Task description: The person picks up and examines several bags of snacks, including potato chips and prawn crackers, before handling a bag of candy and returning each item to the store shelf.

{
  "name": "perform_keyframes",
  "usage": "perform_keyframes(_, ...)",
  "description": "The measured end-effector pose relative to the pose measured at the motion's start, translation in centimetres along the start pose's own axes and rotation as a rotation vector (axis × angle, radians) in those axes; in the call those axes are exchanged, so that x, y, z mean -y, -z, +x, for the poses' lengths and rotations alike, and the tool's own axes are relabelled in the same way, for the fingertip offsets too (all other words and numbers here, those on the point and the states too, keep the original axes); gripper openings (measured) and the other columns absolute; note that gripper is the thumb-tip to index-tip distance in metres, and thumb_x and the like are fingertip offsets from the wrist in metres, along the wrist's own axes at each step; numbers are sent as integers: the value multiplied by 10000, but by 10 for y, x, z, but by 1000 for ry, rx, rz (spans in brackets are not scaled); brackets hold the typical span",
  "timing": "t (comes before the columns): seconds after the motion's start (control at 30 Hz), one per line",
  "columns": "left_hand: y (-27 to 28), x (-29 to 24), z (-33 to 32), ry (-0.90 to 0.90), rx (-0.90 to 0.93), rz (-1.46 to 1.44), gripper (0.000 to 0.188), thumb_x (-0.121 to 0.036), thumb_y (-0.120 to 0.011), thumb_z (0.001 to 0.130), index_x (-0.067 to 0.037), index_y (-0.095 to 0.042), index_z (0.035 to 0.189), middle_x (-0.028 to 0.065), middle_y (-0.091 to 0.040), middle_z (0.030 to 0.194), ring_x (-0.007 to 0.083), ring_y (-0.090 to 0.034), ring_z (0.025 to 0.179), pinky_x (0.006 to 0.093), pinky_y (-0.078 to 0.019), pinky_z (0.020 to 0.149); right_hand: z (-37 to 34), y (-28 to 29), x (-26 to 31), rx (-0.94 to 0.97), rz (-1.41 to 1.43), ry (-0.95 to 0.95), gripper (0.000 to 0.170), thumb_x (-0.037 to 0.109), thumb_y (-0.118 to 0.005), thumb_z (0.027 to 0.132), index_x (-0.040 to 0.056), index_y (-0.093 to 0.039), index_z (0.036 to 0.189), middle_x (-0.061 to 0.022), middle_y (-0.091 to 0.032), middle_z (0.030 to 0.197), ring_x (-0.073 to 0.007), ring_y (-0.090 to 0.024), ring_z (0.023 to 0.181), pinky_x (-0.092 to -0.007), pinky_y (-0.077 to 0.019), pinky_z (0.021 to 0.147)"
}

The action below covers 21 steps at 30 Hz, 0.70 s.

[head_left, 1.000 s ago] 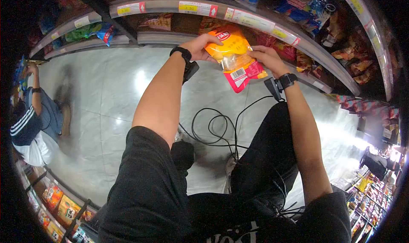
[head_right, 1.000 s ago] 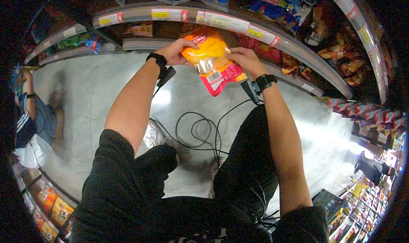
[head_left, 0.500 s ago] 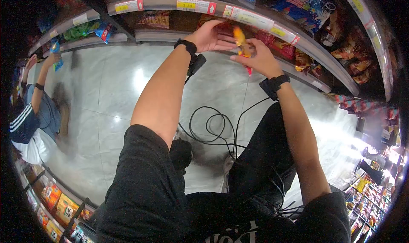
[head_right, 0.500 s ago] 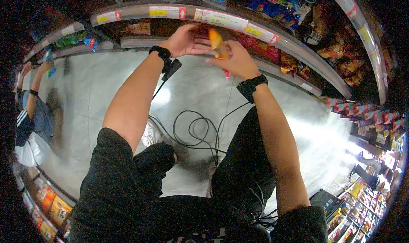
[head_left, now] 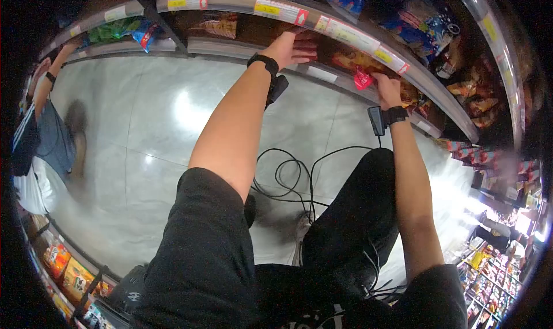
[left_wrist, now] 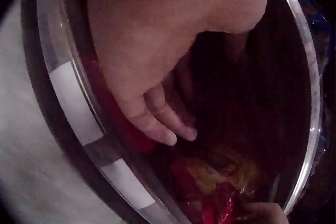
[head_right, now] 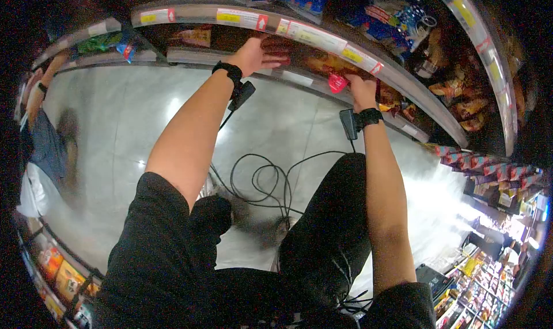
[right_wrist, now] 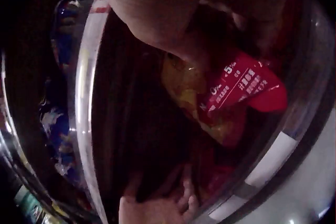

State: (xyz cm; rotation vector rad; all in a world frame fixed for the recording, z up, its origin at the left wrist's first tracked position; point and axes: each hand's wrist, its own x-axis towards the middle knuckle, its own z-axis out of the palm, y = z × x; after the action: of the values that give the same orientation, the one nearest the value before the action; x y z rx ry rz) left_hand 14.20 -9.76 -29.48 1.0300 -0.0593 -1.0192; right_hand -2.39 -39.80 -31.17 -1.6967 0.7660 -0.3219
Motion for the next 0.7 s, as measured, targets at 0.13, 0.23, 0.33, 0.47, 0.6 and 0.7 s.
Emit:
perform_keyframes(0.13,29,11,-1,-29,-379,3,429,-402,-470,973,-154,-537,1317,128,-642,1227,255,-689,993,408,-544,804,15,0,-12,-129,-37,82,387,24,-665,822,-18,-613,1202,-63,-644,1168,-225,-601,1058,-334,-483,878)
perform_keyframes(0.23,46,14,-3,-87,-535,27,392,-339,-497,959,-104,-549,1269,145,-644,1167,253,-699,921,382,-551,721,58,24,-62,-115,-354,217,481,31,-628,839,-5,-539,1310,-91,-604,1291,-226,-564,1172,-328,-459,965)
perform_keyframes(0.33,47,12,-11,-180,-625,-3,359,-295,-528,946,-55,-568,1210,152,-641,1120,264,-693,913,369,-562,672,64,19,-63,-153,-509,329,476,47,-616,839,-19,-544,1305,-122,-597,1325,-238,-557,1206,-331,-448,993)
perform_keyframes(0.47,59,3,-3,-224,-631,-129,330,-247,-518,935,-18,-585,1162,149,-639,1093,283,-687,888,398,-601,650,39,-13,-35,-279,-558,380,492,124,-648,836,-17,-577,1301,-153,-638,1282,-278,-598,1165,-365,-455,992)
perform_keyframes(0.6,45,-13,-9,-82,-561,-71,333,-219,-477,935,-21,-587,1180,142,-644,1100,306,-692,887,439,-627,684,-1,-74,30,197,-876,38,321,155,-685,866,-17,-680,1137,-105,-726,1015,-280,-692,951,-393,-512,903)
perform_keyframes(0.7,56,-4,11,-14,-516,-64,373,-248,-452,953,-37,-583,1231,144,-650,1139,307,-702,928,433,-627,674,-29,-123,39,514,-223,-125,264,176,-677,918,-7,-687,1108,-85,-709,1007,-220,-692,932,-348,-543,852)
